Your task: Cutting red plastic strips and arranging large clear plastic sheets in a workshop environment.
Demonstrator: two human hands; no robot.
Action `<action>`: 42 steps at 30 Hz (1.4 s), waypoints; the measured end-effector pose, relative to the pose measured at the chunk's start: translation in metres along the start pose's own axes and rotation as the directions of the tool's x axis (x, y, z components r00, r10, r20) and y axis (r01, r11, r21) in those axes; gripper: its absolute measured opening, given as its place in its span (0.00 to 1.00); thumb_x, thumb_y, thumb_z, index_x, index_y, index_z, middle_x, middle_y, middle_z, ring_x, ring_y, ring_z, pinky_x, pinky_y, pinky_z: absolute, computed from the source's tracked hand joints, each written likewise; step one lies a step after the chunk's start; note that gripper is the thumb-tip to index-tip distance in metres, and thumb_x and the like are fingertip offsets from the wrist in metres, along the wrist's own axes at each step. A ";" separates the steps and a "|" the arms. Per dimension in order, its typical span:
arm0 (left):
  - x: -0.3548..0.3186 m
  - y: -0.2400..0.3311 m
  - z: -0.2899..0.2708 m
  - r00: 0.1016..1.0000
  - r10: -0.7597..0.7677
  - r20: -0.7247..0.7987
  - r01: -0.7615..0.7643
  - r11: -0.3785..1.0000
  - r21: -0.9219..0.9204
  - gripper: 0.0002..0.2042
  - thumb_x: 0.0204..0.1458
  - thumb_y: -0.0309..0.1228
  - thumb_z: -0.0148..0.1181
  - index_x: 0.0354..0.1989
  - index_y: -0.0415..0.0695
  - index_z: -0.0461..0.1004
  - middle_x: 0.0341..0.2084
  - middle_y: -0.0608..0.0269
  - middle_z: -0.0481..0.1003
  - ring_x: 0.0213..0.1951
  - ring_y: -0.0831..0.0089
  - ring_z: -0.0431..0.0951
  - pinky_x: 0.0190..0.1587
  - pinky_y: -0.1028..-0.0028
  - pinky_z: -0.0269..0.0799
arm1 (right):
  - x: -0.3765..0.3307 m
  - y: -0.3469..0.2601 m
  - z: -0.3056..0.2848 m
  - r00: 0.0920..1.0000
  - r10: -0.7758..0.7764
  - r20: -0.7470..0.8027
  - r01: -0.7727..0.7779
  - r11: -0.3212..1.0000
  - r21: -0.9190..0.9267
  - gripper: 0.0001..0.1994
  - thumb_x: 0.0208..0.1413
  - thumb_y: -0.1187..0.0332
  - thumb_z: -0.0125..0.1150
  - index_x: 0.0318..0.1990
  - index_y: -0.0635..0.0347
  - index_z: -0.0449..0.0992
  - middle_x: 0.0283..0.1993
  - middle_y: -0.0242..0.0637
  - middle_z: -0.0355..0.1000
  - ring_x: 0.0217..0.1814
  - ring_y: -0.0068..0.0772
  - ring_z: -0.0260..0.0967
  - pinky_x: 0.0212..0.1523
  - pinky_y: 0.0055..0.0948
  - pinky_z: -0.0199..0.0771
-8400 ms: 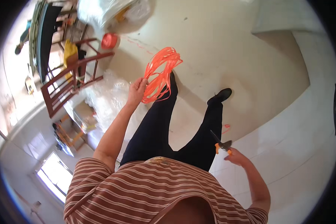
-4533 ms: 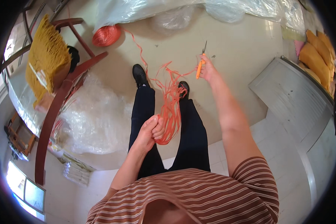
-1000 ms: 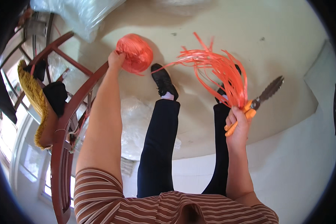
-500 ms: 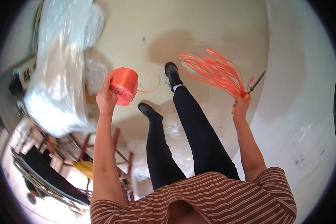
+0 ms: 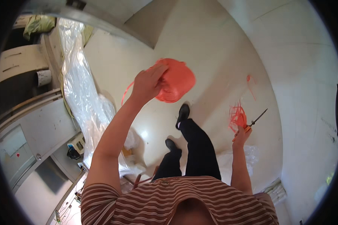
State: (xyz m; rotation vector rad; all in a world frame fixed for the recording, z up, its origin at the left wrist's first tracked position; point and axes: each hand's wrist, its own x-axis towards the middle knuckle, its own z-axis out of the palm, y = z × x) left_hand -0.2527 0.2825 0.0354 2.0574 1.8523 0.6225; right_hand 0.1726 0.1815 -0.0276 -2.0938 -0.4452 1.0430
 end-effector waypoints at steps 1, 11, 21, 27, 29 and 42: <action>0.029 0.008 0.006 0.995 0.096 -0.026 -0.096 0.995 -0.004 0.25 0.33 0.19 0.55 0.45 0.49 0.68 0.39 0.62 0.74 0.32 0.62 0.75 0.31 0.68 0.69 | 0.006 -0.009 0.007 1.000 0.006 -0.006 -0.006 0.996 0.091 0.14 0.45 0.75 0.55 0.38 0.54 0.58 0.21 0.27 0.56 0.14 0.16 0.50 0.12 0.17 0.50; 0.287 -0.043 -0.007 0.544 0.666 -0.510 -0.802 0.592 -0.082 0.29 0.39 0.24 0.56 0.55 0.49 0.58 0.47 0.49 0.69 0.41 0.54 0.74 0.41 0.63 0.70 | 0.075 -0.072 0.028 0.997 -0.013 -0.079 0.023 0.992 0.126 0.14 0.46 0.75 0.55 0.40 0.54 0.59 0.23 0.26 0.57 0.15 0.14 0.50 0.12 0.16 0.48; 0.398 -0.073 0.070 0.955 0.286 0.075 -0.296 0.930 0.217 0.28 0.40 0.24 0.55 0.54 0.51 0.59 0.45 0.57 0.71 0.37 0.53 0.74 0.37 0.62 0.70 | 0.125 -0.055 0.020 0.979 -0.181 -0.098 0.165 0.975 -0.150 0.22 0.44 0.78 0.56 0.48 0.65 0.58 0.44 0.37 0.61 0.46 0.30 0.58 0.48 0.26 0.60; 0.475 -0.067 0.086 0.971 0.202 0.126 -0.230 0.930 0.287 0.24 0.40 0.24 0.54 0.50 0.50 0.63 0.45 0.58 0.71 0.38 0.54 0.73 0.39 0.63 0.68 | 0.169 -0.058 0.033 0.986 -0.133 0.099 0.148 0.975 -0.166 0.22 0.42 0.79 0.57 0.46 0.60 0.58 0.38 0.31 0.58 0.37 0.22 0.56 0.40 0.20 0.61; 0.493 -0.079 0.082 0.929 0.354 0.112 -0.370 0.872 0.319 0.24 0.40 0.24 0.53 0.50 0.48 0.63 0.46 0.59 0.70 0.40 0.56 0.73 0.41 0.64 0.67 | 0.182 -0.083 0.056 0.974 -0.112 0.198 0.161 0.953 -0.257 0.21 0.42 0.79 0.57 0.45 0.59 0.59 0.36 0.30 0.57 0.35 0.20 0.55 0.38 0.19 0.59; 0.454 -0.300 0.130 0.884 0.430 -0.186 -0.421 0.903 0.085 0.23 0.42 0.25 0.50 0.52 0.47 0.63 0.50 0.60 0.68 0.49 0.66 0.69 0.46 0.64 0.63 | 0.206 -0.172 0.196 0.915 -0.112 0.388 0.275 0.876 -0.396 0.21 0.41 0.80 0.56 0.46 0.61 0.59 0.36 0.30 0.57 0.36 0.21 0.55 0.38 0.19 0.60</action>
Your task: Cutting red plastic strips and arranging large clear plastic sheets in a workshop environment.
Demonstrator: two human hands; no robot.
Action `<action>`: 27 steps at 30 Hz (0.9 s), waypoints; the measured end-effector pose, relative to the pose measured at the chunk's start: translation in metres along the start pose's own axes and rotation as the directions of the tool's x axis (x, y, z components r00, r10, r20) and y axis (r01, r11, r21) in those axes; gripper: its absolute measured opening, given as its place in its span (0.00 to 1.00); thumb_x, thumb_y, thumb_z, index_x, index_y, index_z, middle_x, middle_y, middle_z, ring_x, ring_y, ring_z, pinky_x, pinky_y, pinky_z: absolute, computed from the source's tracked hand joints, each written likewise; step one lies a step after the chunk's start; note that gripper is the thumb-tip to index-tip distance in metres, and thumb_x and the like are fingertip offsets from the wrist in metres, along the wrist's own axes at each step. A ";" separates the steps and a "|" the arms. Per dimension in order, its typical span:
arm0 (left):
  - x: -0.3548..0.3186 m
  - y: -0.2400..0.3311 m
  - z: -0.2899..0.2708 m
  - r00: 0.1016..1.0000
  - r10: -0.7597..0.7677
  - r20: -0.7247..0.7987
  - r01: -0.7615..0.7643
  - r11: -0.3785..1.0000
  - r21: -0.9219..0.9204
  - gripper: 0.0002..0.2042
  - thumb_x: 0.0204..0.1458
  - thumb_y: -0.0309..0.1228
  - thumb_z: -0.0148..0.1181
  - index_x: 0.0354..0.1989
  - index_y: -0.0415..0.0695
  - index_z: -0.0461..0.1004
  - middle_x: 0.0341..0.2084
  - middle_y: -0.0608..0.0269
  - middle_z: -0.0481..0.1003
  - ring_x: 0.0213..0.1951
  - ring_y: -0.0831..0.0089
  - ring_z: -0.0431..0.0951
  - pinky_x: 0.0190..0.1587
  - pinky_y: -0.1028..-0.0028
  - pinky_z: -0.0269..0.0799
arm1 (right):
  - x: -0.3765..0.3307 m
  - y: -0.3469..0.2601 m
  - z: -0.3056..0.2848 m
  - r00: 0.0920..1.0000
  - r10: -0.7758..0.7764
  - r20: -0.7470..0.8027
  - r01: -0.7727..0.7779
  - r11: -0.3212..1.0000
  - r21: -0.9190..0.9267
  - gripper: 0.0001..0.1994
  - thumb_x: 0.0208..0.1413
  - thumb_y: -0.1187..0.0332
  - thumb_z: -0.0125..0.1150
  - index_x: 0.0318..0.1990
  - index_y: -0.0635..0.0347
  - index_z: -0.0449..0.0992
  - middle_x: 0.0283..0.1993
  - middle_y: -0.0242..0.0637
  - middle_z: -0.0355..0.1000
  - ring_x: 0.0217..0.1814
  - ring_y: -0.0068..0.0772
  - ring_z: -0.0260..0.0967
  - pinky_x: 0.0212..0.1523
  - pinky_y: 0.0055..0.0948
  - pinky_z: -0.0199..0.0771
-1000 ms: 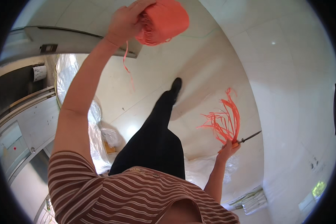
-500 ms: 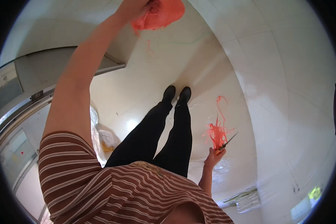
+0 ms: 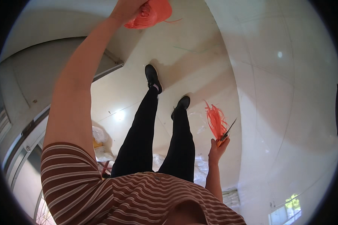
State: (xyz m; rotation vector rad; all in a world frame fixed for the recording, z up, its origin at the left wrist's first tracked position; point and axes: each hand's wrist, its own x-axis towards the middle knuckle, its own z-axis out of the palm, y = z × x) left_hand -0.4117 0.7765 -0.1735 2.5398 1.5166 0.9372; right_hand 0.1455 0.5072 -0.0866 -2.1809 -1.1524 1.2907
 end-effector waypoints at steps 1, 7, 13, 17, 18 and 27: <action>-0.009 -0.003 0.011 1.000 -0.021 -0.015 0.021 1.000 -0.011 0.23 0.42 0.25 0.50 0.52 0.47 0.63 0.50 0.60 0.68 0.49 0.66 0.69 0.46 0.64 0.63 | 0.012 -0.010 0.007 1.000 0.003 -0.017 -0.003 1.000 -0.008 0.22 0.41 0.80 0.56 0.46 0.60 0.59 0.36 0.30 0.57 0.35 0.21 0.55 0.38 0.19 0.60; -0.104 -0.053 0.052 0.856 -0.449 0.257 0.339 0.862 0.376 0.23 0.45 0.28 0.49 0.54 0.52 0.61 0.47 0.63 0.71 0.44 0.62 0.71 0.41 0.65 0.63 | 0.039 -0.096 0.082 0.998 -0.058 0.013 0.059 0.994 -0.087 0.23 0.42 0.81 0.56 0.48 0.59 0.58 0.37 0.30 0.57 0.35 0.21 0.55 0.37 0.19 0.60; -0.164 -0.100 0.084 0.694 -0.709 0.121 0.631 0.681 0.370 0.18 0.45 0.27 0.46 0.47 0.49 0.64 0.42 0.59 0.71 0.35 0.54 0.73 0.34 0.58 0.67 | 0.057 -0.173 0.122 0.980 -0.187 0.071 0.197 0.960 -0.199 0.23 0.42 0.80 0.58 0.47 0.60 0.57 0.40 0.32 0.56 0.35 0.22 0.55 0.36 0.20 0.60; -0.179 -0.121 0.096 0.656 -0.739 0.153 0.651 0.657 0.380 0.19 0.45 0.28 0.47 0.49 0.50 0.63 0.40 0.58 0.72 0.34 0.52 0.73 0.34 0.58 0.69 | 0.074 -0.198 0.141 0.846 -0.470 0.253 0.532 0.782 -0.324 0.20 0.43 0.81 0.56 0.45 0.62 0.58 0.41 0.35 0.56 0.33 0.25 0.56 0.35 0.20 0.59; -0.185 -0.124 0.099 0.667 -0.724 0.177 0.600 0.662 0.449 0.21 0.44 0.28 0.49 0.51 0.52 0.63 0.42 0.59 0.71 0.33 0.53 0.74 0.34 0.57 0.70 | 0.078 -0.199 0.146 0.842 -0.453 0.293 0.534 0.776 -0.337 0.20 0.43 0.81 0.56 0.45 0.62 0.58 0.40 0.37 0.56 0.35 0.27 0.57 0.36 0.21 0.60; -0.135 -0.135 0.105 0.705 -0.697 0.133 0.709 0.681 -0.184 0.20 0.45 0.28 0.51 0.50 0.46 0.65 0.43 0.57 0.71 0.45 0.60 0.71 0.48 0.58 0.63 | 0.191 -0.212 0.250 0.724 -0.431 0.538 0.598 0.781 -0.179 0.24 0.41 0.77 0.60 0.47 0.61 0.58 0.36 0.41 0.64 0.32 0.33 0.66 0.32 0.27 0.68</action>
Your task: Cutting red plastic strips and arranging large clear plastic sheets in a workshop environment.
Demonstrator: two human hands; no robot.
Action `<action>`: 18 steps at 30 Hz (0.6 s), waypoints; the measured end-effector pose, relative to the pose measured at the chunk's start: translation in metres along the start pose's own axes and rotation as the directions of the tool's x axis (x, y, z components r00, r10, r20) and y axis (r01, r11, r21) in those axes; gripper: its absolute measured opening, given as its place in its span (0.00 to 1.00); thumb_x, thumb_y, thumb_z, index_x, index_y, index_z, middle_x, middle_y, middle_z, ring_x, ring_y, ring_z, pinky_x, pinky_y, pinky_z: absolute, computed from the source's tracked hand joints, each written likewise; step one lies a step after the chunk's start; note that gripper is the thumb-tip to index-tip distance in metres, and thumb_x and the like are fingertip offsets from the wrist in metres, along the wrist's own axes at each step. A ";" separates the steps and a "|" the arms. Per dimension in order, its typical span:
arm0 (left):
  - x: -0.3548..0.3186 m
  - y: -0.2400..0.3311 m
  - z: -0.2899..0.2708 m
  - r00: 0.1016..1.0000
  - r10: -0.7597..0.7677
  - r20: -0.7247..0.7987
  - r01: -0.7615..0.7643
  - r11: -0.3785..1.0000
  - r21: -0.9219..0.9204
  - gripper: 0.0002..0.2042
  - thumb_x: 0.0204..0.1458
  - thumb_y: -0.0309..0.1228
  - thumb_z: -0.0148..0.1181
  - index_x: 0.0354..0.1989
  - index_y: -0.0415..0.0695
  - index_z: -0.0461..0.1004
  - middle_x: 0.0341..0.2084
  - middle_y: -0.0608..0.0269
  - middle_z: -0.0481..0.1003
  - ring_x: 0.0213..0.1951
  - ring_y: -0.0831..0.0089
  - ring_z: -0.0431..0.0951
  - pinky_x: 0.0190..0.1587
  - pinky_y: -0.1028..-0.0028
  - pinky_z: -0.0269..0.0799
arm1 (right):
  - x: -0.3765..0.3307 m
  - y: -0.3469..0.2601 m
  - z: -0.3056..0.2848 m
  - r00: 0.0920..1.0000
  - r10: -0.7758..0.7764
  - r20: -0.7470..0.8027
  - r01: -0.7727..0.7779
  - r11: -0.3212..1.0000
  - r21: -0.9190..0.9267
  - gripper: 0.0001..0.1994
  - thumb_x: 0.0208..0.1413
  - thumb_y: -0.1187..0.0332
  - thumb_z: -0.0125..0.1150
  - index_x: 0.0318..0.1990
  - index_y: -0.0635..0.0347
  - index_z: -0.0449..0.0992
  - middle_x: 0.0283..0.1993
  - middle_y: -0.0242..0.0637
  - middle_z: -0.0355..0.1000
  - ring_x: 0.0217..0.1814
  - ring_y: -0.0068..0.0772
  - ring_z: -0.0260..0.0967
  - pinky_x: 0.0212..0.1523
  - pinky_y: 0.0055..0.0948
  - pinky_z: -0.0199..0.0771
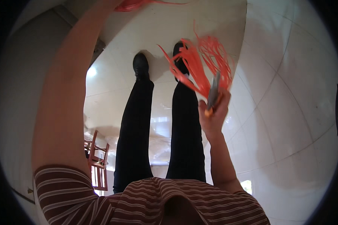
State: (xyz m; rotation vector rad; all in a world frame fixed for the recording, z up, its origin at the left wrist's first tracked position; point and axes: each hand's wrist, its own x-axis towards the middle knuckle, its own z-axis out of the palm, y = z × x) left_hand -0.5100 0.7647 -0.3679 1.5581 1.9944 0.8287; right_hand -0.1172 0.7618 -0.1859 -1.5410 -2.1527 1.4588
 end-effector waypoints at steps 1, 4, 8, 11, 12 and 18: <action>-0.012 0.059 0.025 0.995 -0.047 -0.082 0.092 0.691 0.717 0.15 0.45 0.31 0.52 0.44 0.45 0.69 0.38 0.56 0.73 0.39 0.59 0.73 0.45 0.61 0.65 | 0.010 0.005 0.002 0.997 0.066 0.027 -0.066 0.998 -0.005 0.24 0.41 0.78 0.60 0.47 0.60 0.58 0.37 0.41 0.64 0.34 0.35 0.67 0.36 0.27 0.68; -0.071 0.040 0.026 0.830 -0.545 0.115 0.399 0.726 0.559 0.13 0.50 0.30 0.45 0.44 0.47 0.66 0.34 0.57 0.74 0.36 0.53 0.73 0.35 0.58 0.69 | 0.034 0.008 0.010 0.945 0.278 0.170 -0.311 0.926 0.216 0.24 0.41 0.80 0.55 0.49 0.57 0.58 0.33 0.33 0.61 0.33 0.25 0.61 0.37 0.21 0.64; -0.161 0.177 0.054 0.762 -0.362 0.537 0.633 0.241 -0.736 0.10 0.55 0.30 0.45 0.37 0.42 0.74 0.32 0.64 0.74 0.38 0.76 0.73 0.44 0.76 0.68 | 0.052 -0.001 -0.013 0.926 0.301 0.228 -0.352 0.907 0.232 0.24 0.41 0.81 0.54 0.48 0.57 0.58 0.32 0.29 0.58 0.32 0.20 0.57 0.37 0.19 0.61; -0.156 0.272 0.058 0.689 -0.445 0.572 0.645 0.017 -0.764 0.17 0.57 0.36 0.49 0.51 0.38 0.66 0.45 0.62 0.69 0.50 0.75 0.66 0.53 0.76 0.60 | 0.055 -0.011 -0.008 0.897 0.273 0.349 -0.392 0.855 0.339 0.24 0.42 0.83 0.54 0.48 0.58 0.57 0.34 0.29 0.61 0.35 0.17 0.60 0.38 0.19 0.63; -0.147 0.289 0.061 0.707 -0.462 0.536 0.544 -0.130 -0.829 0.20 0.57 0.38 0.50 0.52 0.38 0.65 0.46 0.62 0.68 0.50 0.76 0.65 0.54 0.77 0.59 | 0.054 -0.016 -0.007 0.896 0.265 0.356 -0.386 0.861 0.330 0.24 0.42 0.83 0.54 0.48 0.58 0.57 0.34 0.29 0.61 0.35 0.17 0.60 0.38 0.19 0.63; -0.148 0.312 0.103 0.568 -0.685 0.455 0.074 -0.509 -0.858 0.16 0.56 0.33 0.51 0.52 0.41 0.66 0.40 0.67 0.71 0.43 0.80 0.70 0.50 0.78 0.64 | 0.028 -0.011 0.011 0.893 0.107 0.437 -0.181 0.975 0.132 0.27 0.41 0.79 0.59 0.50 0.57 0.56 0.39 0.40 0.67 0.40 0.34 0.71 0.41 0.27 0.69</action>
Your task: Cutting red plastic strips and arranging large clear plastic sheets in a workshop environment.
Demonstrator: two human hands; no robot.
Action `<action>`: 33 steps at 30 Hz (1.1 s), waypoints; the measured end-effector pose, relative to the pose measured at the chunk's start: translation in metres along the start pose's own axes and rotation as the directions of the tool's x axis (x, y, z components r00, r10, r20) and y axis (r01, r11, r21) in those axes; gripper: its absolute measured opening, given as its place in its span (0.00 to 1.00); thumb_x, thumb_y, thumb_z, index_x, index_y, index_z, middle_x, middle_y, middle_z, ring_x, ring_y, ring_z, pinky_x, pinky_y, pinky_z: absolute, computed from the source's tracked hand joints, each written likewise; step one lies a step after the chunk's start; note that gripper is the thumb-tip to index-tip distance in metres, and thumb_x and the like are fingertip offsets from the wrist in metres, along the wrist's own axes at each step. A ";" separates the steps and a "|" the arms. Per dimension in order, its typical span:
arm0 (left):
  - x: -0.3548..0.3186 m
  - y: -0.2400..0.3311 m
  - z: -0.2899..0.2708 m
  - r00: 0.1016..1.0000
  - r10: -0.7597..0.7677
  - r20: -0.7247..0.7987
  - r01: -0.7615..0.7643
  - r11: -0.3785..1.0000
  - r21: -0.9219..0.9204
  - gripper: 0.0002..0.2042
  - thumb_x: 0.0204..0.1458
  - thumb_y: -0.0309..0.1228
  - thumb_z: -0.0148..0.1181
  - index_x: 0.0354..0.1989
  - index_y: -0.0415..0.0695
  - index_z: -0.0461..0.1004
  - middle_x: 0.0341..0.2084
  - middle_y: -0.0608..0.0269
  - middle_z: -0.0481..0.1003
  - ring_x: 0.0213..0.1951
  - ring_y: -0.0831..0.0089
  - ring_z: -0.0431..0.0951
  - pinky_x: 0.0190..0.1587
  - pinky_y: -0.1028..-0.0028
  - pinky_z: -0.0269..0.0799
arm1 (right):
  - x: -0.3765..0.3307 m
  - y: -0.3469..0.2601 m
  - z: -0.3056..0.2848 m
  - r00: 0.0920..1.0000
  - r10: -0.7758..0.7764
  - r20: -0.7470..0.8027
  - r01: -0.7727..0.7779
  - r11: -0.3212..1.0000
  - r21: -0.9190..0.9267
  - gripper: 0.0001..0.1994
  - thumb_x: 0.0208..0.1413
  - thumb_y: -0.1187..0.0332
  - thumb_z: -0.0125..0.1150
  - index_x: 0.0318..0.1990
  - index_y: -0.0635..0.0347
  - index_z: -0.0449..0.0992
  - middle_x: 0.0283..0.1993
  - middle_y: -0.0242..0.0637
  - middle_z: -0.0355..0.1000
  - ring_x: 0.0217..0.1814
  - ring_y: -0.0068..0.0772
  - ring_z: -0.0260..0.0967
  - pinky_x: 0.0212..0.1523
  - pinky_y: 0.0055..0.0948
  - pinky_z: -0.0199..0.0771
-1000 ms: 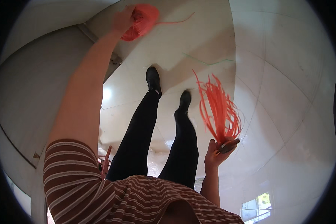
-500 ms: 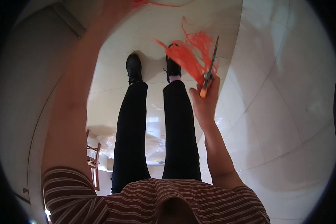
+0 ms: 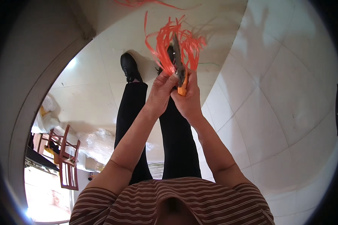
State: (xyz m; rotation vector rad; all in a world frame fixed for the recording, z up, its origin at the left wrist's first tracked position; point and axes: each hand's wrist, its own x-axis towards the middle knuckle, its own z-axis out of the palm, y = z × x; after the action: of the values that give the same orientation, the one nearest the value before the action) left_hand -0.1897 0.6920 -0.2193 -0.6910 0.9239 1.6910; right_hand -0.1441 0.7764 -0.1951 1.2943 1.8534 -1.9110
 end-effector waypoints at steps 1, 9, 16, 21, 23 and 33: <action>0.001 -0.007 -0.007 0.999 -0.001 -0.039 -0.005 0.987 -0.160 0.14 0.57 0.32 0.50 0.51 0.42 0.66 0.38 0.67 0.72 0.42 0.80 0.70 0.48 0.78 0.65 | 0.000 -0.002 0.005 1.000 -0.015 0.002 0.015 0.999 -0.028 0.27 0.40 0.78 0.59 0.50 0.57 0.57 0.37 0.42 0.67 0.39 0.38 0.71 0.41 0.28 0.69; 0.018 0.004 -0.050 0.874 0.196 -0.445 -0.350 0.890 -0.294 0.09 0.60 0.36 0.42 0.33 0.45 0.64 0.26 0.67 0.67 0.34 0.74 0.69 0.42 0.71 0.67 | 0.044 0.039 0.017 0.994 0.048 0.097 -0.044 0.998 -0.040 0.25 0.39 0.78 0.57 0.48 0.58 0.58 0.40 0.42 0.65 0.44 0.38 0.66 0.45 0.29 0.65; -0.002 0.004 -0.071 0.825 0.078 -0.560 -0.335 0.866 -0.372 0.10 0.60 0.38 0.41 0.30 0.48 0.61 0.16 0.73 0.51 0.19 0.78 0.54 0.26 0.74 0.58 | 0.177 0.010 0.044 0.944 -0.319 0.079 0.305 0.760 -0.574 0.26 0.38 0.69 0.63 0.47 0.60 0.61 0.43 0.43 0.65 0.45 0.43 0.64 0.43 0.39 0.65; -0.004 -0.004 -0.075 0.869 -0.088 -0.488 -0.194 0.845 -0.498 0.11 0.61 0.37 0.40 0.28 0.47 0.62 0.16 0.72 0.54 0.19 0.79 0.55 0.25 0.77 0.56 | 0.312 0.000 0.101 0.778 -0.611 0.145 0.459 0.395 -0.796 0.28 0.36 0.63 0.67 0.48 0.57 0.63 0.44 0.39 0.66 0.46 0.44 0.64 0.46 0.45 0.62; -0.006 0.002 -0.078 0.877 -0.102 -0.470 -0.178 0.840 -0.513 0.11 0.61 0.37 0.40 0.28 0.47 0.62 0.16 0.72 0.54 0.19 0.79 0.55 0.25 0.77 0.57 | 0.343 -0.003 0.116 0.773 -0.618 0.144 0.444 0.365 -0.818 0.31 0.35 0.61 0.68 0.50 0.56 0.62 0.47 0.40 0.65 0.50 0.44 0.62 0.49 0.46 0.60; -0.011 0.012 -0.094 0.917 -0.067 -0.393 -0.166 0.832 -0.530 0.11 0.61 0.36 0.41 0.28 0.46 0.63 0.16 0.72 0.55 0.20 0.79 0.55 0.26 0.78 0.54 | 0.312 0.014 0.125 0.592 -0.776 0.218 0.482 0.124 -0.867 0.34 0.42 0.63 0.64 0.58 0.57 0.56 0.56 0.44 0.56 0.60 0.44 0.53 0.57 0.41 0.53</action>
State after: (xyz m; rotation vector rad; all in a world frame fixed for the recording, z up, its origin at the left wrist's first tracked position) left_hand -0.1971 0.6055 -0.2579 -1.4612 0.7124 1.9224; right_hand -0.3793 0.7965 -0.4347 0.3348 3.2532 -0.4411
